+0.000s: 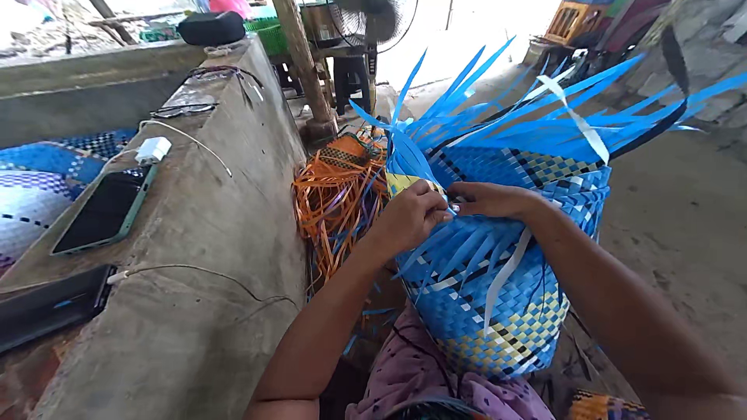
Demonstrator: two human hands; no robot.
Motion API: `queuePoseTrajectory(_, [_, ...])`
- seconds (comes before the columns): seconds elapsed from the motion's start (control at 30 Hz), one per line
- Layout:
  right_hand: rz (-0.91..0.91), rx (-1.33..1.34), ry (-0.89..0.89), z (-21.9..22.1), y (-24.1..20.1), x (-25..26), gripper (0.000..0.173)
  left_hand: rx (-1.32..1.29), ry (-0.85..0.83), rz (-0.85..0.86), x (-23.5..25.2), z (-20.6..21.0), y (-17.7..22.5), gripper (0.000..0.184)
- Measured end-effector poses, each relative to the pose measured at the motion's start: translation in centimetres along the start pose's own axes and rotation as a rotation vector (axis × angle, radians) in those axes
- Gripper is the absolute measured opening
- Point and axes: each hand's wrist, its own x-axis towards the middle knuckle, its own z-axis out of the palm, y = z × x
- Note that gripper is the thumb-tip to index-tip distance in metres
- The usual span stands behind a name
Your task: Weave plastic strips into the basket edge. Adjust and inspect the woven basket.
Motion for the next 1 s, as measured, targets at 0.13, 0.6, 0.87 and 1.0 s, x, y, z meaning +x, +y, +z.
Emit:
queuePoseTrajectory(0.13, [-0.041,0.027,-0.023,0.3,0.0,0.2,0.028,0.038,0.064,-0.059,0.5,0.7,0.9,0.012])
queuePoseTrajectory(0.6, [-0.059,-0.049,0.055,-0.1,0.7,-0.3,0.035,0.085,-0.151,-0.398,-2.6,2.4,0.8,0.036])
queuePoseTrajectory(0.87, [-0.187,-0.167,0.277,-0.4,2.7,-0.1,0.038,-0.354,0.048,-0.158,-4.8,3.2,-0.5,0.033])
queuePoseTrajectory(1.0, [-0.249,-0.258,0.443,-0.6,1.2,-1.5,0.056,-0.689,0.284,-0.221,-4.9,2.3,-0.9,0.029])
